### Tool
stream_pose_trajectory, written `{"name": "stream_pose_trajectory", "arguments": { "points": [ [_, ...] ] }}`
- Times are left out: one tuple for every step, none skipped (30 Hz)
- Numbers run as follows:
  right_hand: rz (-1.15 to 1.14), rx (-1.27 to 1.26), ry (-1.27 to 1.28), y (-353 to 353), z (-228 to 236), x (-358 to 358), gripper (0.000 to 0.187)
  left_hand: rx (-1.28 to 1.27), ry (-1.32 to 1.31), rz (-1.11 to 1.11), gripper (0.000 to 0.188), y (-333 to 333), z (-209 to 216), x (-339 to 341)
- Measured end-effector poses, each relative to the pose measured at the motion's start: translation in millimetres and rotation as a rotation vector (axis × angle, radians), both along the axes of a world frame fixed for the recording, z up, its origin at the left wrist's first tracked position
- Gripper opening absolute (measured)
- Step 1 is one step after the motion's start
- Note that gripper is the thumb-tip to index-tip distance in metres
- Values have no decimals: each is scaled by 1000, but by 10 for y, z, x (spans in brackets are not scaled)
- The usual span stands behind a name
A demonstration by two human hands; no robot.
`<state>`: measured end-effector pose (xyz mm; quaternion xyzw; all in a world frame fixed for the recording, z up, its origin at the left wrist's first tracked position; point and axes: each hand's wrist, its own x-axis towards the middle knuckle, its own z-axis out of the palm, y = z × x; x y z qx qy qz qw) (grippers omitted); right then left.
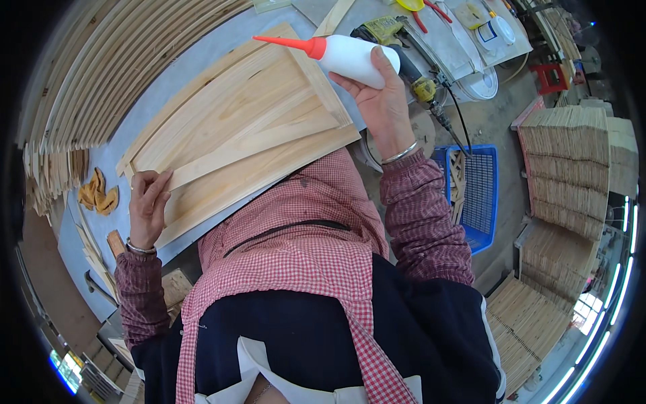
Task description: Assembling small decorative wooden panels by applying wood glue to slats and securing them with a pneumatic nail gun.
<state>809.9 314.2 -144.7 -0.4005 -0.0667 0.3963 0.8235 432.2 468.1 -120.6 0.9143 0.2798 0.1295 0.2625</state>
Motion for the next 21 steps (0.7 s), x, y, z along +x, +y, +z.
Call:
{"name": "stream_pose_trajectory", "arguments": {
  "points": [
    [-11,3,-2,14,-32,-23,50,1,5,-13,40,28,-23,2],
    [-23,7,-4,23,-61,-39,51,2,10,-27,39,53,-41,14],
    [-22,3,-3,24,-88,-52,51,-2,11,-26,39,66,-57,26],
    [-32,3,19,27,-111,-63,49,11,17,-31,39,84,-69,40],
    [-43,4,41,30,-132,-73,47,25,23,-37,39,108,-78,56],
    [-55,6,63,34,-150,-81,46,40,29,-44,38,142,-87,75],
    [-57,5,63,37,-166,-86,46,39,30,-46,38,183,-98,101],
    [-45,25,70,44,-187,-108,44,48,23,-52,38,184,-104,89],
    [-32,46,78,52,-202,-132,43,59,18,-56,37,191,-109,78],
    [-1,71,94,98,-226,-198,42,75,21,-43,37,186,-100,3],
    [-21,86,86,150,-248,-245,44,66,-27,-40,36,235,-145,-56],
    [-35,102,80,148,-246,-263,46,61,-74,-33,35,280,-223,-95],
    [-23,105,109,116,-261,-306,45,71,-100,-51,35,287,-270,-156],
    [-20,113,123,42,-252,-281,45,88,-141,-81,35,321,-332,-103],
    [-43,89,103,-18,-213,-312,45,107,-142,-97,34,347,-365,-64],
    [-64,66,83,-63,-195,-361,45,125,-141,-112,34,376,-385,-63],
    [-64,46,47,-140,-186,-364,45,158,-142,-112,34,352,-349,-79],
    [-70,28,-5,-169,-151,-364,46,190,-157,-118,35,346,-320,-88],
    [-27,42,3,-166,-142,-387,46,206,-145,-77,35,342,-269,-140],
    [-22,33,-11,-170,-117,-403,46,218,-151,-86,37,336,-231,-167],
    [-26,20,-28,-180,-106,-424,47,225,-160,-104,38,337,-232,-177]
  ]
}}
